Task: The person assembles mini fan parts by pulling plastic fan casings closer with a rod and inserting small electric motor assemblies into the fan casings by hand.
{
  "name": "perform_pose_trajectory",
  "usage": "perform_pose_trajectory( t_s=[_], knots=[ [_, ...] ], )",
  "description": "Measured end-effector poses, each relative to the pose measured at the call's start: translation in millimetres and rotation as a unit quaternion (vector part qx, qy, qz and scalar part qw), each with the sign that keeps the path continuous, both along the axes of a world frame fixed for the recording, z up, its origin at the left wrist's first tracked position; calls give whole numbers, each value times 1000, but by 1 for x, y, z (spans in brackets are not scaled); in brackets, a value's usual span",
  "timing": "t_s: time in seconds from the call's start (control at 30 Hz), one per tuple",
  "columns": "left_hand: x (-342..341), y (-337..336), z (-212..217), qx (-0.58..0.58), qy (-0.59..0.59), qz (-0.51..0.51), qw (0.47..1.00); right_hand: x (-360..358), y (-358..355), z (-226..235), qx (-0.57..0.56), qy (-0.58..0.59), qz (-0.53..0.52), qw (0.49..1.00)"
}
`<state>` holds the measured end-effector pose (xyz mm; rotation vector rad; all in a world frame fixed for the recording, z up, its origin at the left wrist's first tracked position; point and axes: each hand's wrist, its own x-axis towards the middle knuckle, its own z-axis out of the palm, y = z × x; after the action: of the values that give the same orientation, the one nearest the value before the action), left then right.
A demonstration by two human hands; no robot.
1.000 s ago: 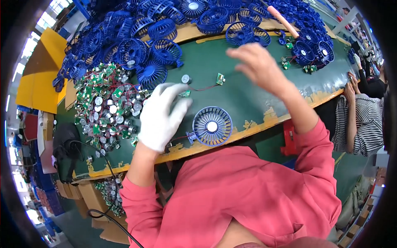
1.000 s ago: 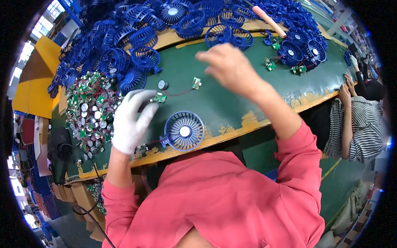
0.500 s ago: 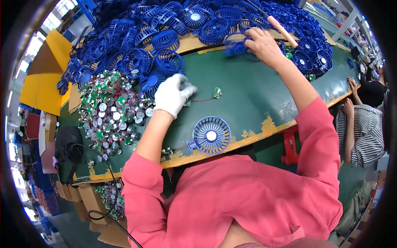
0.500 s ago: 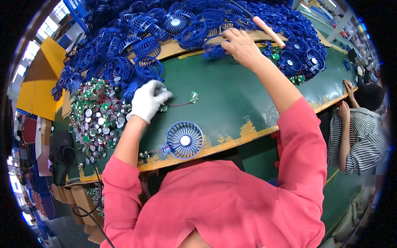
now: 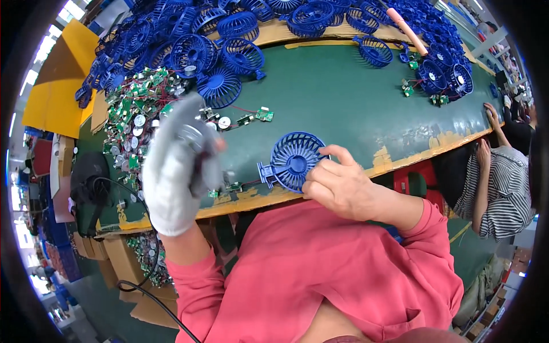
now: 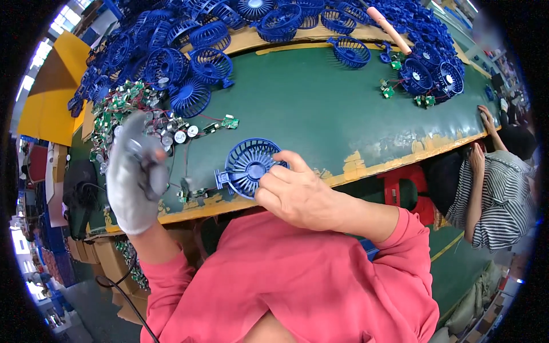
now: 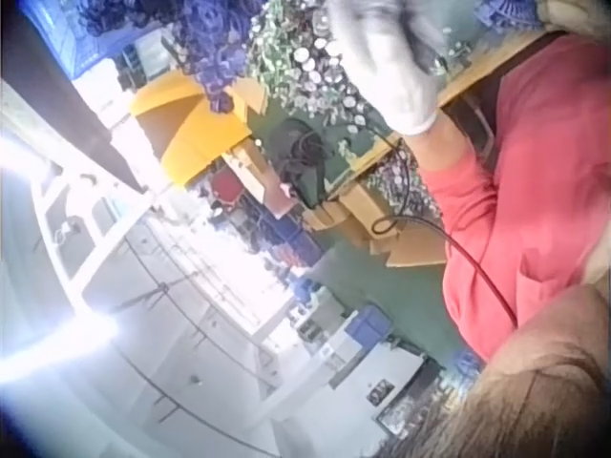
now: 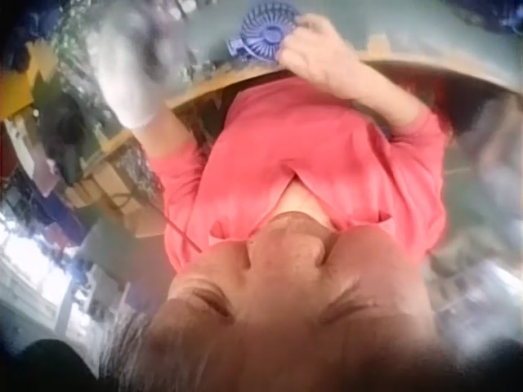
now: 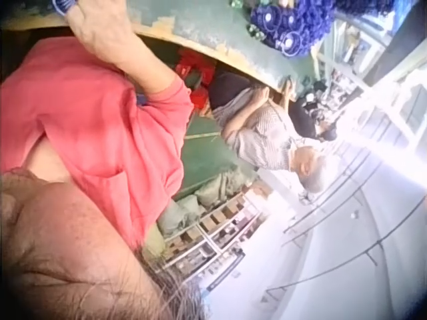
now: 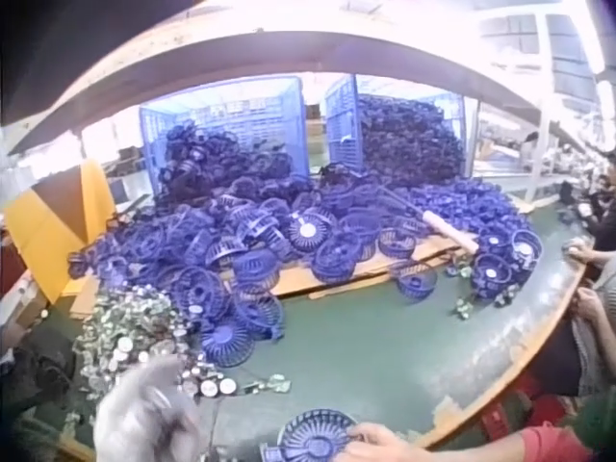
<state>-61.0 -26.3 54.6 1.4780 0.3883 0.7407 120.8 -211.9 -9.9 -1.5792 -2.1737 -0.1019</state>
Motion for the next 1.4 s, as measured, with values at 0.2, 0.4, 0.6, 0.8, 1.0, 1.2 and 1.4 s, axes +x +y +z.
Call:
perform_pose_trajectory(
  t_s=[0.2, 0.4, 0.6, 0.8, 1.0, 1.2, 1.4],
  knots=[
    [-14, -22, -10, -53, 217, -136, 965, 4, -3, -1, -9, 3, 16, 1000],
    [-3, -40, -28, 21, 229, -164, 959, -6, 7, 11, 56, 137, -21, 989],
    [4, -50, -39, 136, 208, -129, 960, -15, 24, 6, 92, 128, -3, 987],
    [7, -46, -43, 411, 248, -31, 877, -1, 23, 18, 25, 19, -84, 996],
    [9, -43, -61, 496, 242, -55, 832, 8, 26, 15, -53, -54, -68, 995],
    [6, -40, -66, 533, 221, -37, 816, 9, 32, 18, -96, -68, -37, 992],
    [6, -40, -63, 516, 239, -48, 821, 7, 37, 18, -127, -67, -6, 990]
  ],
)
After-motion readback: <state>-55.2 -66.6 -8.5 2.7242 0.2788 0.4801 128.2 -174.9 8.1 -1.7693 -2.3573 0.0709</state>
